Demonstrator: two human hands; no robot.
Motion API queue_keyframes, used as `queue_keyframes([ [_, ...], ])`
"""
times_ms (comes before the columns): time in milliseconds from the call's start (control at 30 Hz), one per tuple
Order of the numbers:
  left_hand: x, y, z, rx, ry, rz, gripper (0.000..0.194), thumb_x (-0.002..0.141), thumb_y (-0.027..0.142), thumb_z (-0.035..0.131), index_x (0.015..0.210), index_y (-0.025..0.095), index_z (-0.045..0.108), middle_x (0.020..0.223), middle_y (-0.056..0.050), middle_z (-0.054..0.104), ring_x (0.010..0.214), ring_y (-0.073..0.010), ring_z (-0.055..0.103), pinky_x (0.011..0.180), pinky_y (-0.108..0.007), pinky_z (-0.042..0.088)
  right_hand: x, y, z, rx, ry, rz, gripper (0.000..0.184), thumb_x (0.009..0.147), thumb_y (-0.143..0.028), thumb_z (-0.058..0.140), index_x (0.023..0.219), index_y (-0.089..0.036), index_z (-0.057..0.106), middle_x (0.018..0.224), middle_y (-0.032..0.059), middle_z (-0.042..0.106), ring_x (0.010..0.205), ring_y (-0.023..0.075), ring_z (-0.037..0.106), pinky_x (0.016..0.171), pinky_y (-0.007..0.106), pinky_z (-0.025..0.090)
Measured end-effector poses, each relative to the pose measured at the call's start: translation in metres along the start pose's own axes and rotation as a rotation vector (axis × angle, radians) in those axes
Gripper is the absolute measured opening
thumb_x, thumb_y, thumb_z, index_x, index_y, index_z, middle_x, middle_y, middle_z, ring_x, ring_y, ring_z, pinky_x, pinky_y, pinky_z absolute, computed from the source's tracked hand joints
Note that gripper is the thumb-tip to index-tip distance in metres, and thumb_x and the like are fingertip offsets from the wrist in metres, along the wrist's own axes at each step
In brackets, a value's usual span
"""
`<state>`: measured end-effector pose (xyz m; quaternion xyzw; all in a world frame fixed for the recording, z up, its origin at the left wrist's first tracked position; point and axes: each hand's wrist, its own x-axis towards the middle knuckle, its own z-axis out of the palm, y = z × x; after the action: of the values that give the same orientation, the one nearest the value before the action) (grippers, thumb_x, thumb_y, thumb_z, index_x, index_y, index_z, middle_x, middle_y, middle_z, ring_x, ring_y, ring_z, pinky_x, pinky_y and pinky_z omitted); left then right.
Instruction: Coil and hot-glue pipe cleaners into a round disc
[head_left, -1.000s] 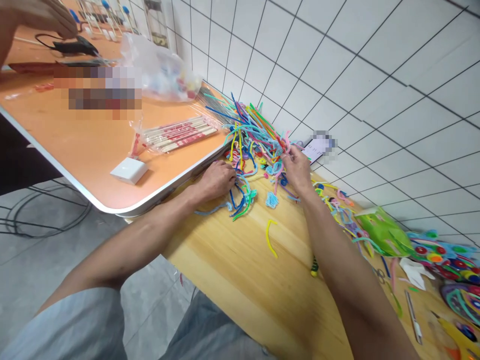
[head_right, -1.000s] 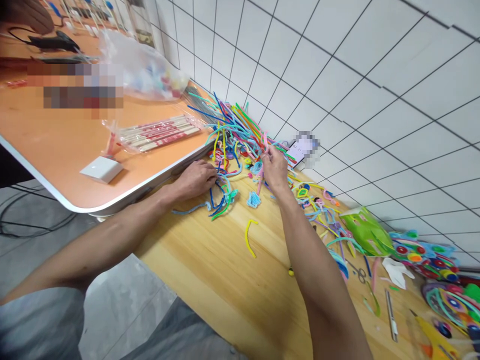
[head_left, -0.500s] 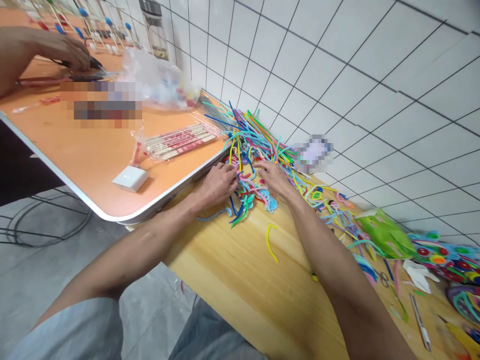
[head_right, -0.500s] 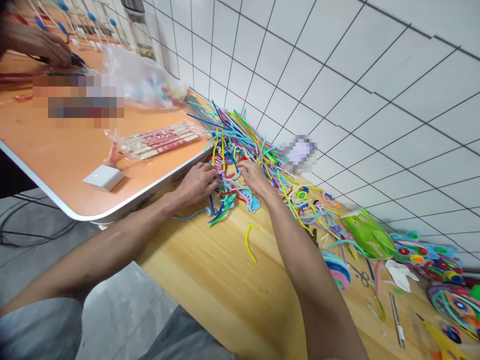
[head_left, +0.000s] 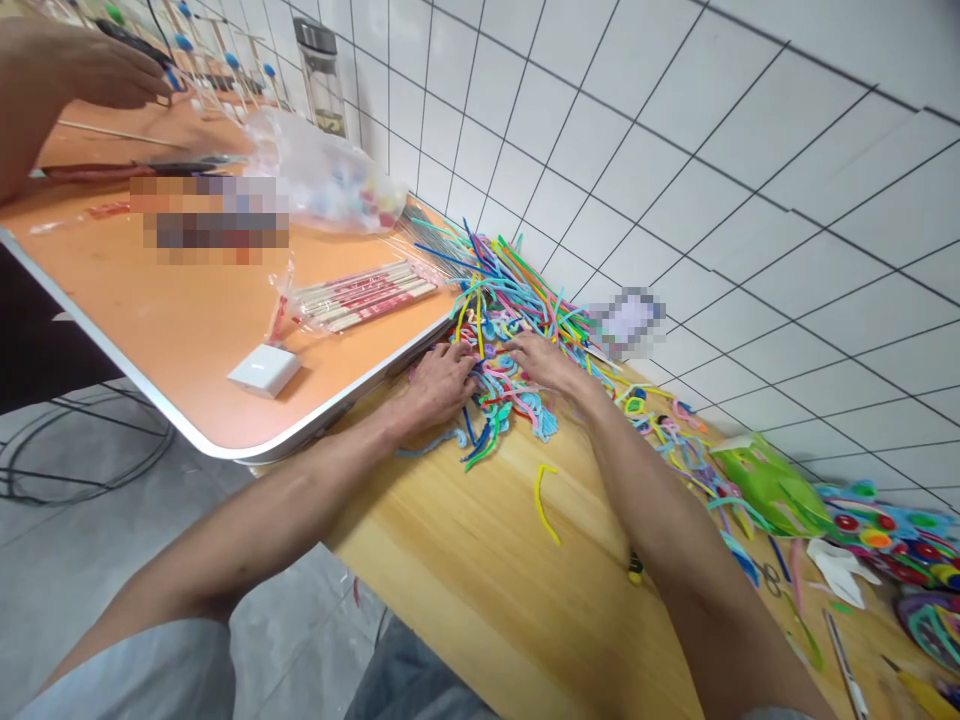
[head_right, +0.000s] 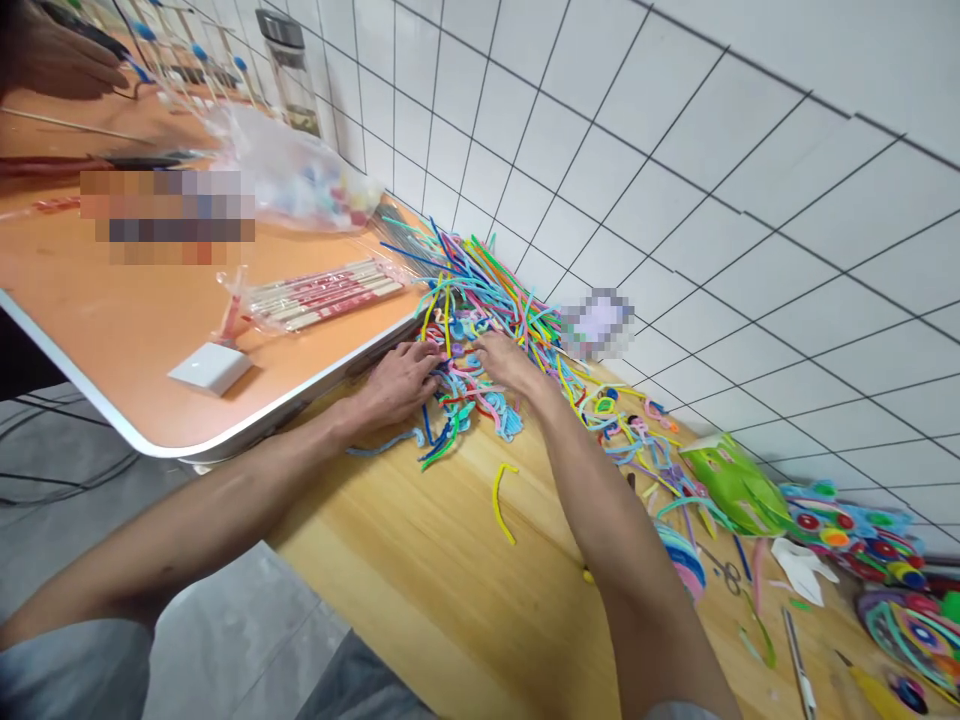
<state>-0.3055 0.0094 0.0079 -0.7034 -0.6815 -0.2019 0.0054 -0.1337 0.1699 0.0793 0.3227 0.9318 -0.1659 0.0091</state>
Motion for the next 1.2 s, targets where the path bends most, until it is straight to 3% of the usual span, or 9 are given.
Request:
queue_keyframes([
  [200, 0.000, 0.007, -0.004, 0.029, -0.048, -0.107, 0.042, 0.106, 0.026, 0.051, 0.142, 0.008, 0.066, 0.148, -0.021, 0.067, 0.133, -0.0359, 0.062, 0.117, -0.051, 0.052, -0.045, 0.012, -0.050, 0.071, -0.141, -0.002, 0.036, 0.101, -0.037, 0.056, 0.103, -0.019, 0.087, 0.099, 0.0036, 0.085, 0.087, 0.0216, 0.074, 0.083, 0.031, 0.055],
  [367, -0.001, 0.010, -0.010, -0.033, -0.005, -0.132, 0.039, 0.102, 0.019, 0.053, 0.137, 0.012, 0.067, 0.143, -0.021, 0.066, 0.130, -0.0354, 0.062, 0.114, -0.052, 0.054, -0.059, 0.010, -0.052, 0.131, -0.426, -0.075, 0.029, 0.093, -0.031, 0.065, 0.104, -0.020, 0.089, 0.092, 0.0022, 0.085, 0.080, 0.0195, 0.073, 0.075, 0.027, 0.054],
  [500, 0.000, 0.014, -0.010, -0.143, 0.072, 0.076, 0.053, 0.096, 0.009, 0.054, 0.148, 0.016, 0.063, 0.169, -0.020, 0.050, 0.154, -0.0353, 0.049, 0.127, -0.055, 0.046, -0.070, -0.006, -0.035, 0.053, -0.409, -0.193, 0.029, 0.091, -0.018, 0.066, 0.106, -0.024, 0.089, 0.108, 0.0040, 0.086, 0.096, 0.0218, 0.075, 0.089, 0.030, 0.056],
  [633, 0.002, 0.018, -0.003, -0.184, -0.104, 0.383, 0.051, 0.090, 0.005, 0.060, 0.136, 0.022, 0.073, 0.163, -0.013, 0.061, 0.155, -0.0330, 0.052, 0.130, -0.054, 0.045, -0.085, -0.023, -0.027, 0.005, -0.455, -0.279, 0.027, 0.092, -0.013, 0.066, 0.099, -0.027, 0.089, 0.110, 0.0031, 0.086, 0.107, 0.0234, 0.075, 0.100, 0.033, 0.055],
  [800, 0.000, 0.017, -0.005, -0.233, -0.070, 0.280, 0.045, 0.098, 0.010, 0.053, 0.137, 0.021, 0.072, 0.149, -0.015, 0.069, 0.135, -0.0288, 0.068, 0.116, -0.046, 0.058, -0.094, -0.016, -0.048, 0.094, -0.213, -0.118, 0.030, 0.094, -0.019, 0.063, 0.105, -0.027, 0.089, 0.102, 0.0003, 0.086, 0.091, 0.0206, 0.076, 0.086, 0.031, 0.056],
  [900, -0.001, 0.014, -0.006, -0.224, -0.015, 0.160, 0.049, 0.102, 0.020, 0.055, 0.151, 0.020, 0.064, 0.157, -0.017, 0.063, 0.139, -0.0323, 0.065, 0.116, -0.050, 0.058, -0.093, -0.004, -0.063, 0.148, -0.014, 0.025, 0.029, 0.095, -0.022, 0.061, 0.102, -0.025, 0.090, 0.083, -0.0011, 0.082, 0.069, 0.0162, 0.066, 0.073, 0.029, 0.052],
  [1000, -0.001, 0.011, -0.002, -0.192, -0.023, 0.119, 0.053, 0.100, 0.016, 0.053, 0.151, 0.019, 0.066, 0.157, -0.018, 0.063, 0.143, -0.0329, 0.063, 0.119, -0.050, 0.057, -0.089, 0.004, -0.064, 0.175, 0.149, 0.109, 0.027, 0.094, -0.022, 0.062, 0.100, -0.022, 0.089, 0.079, -0.0008, 0.079, 0.064, 0.0146, 0.061, 0.072, 0.029, 0.050],
  [1100, 0.001, 0.006, 0.002, -0.223, 0.042, 0.065, 0.056, 0.097, 0.009, 0.047, 0.148, 0.017, 0.068, 0.158, -0.016, 0.063, 0.142, -0.0302, 0.063, 0.120, -0.047, 0.056, -0.084, 0.004, -0.053, 0.200, 0.195, 0.075, 0.027, 0.093, -0.019, 0.062, 0.100, -0.023, 0.088, 0.099, 0.0031, 0.085, 0.085, 0.0200, 0.074, 0.088, 0.034, 0.057],
  [1200, 0.003, -0.001, 0.001, -0.245, 0.134, -0.014, 0.054, 0.099, 0.009, 0.044, 0.147, 0.016, 0.069, 0.162, -0.017, 0.061, 0.143, -0.0309, 0.063, 0.121, -0.049, 0.055, -0.087, 0.002, -0.042, 0.162, 0.207, -0.050, 0.030, 0.091, -0.013, 0.061, 0.102, -0.024, 0.087, 0.142, 0.0085, 0.079, 0.131, 0.0281, 0.073, 0.117, 0.046, 0.052],
])
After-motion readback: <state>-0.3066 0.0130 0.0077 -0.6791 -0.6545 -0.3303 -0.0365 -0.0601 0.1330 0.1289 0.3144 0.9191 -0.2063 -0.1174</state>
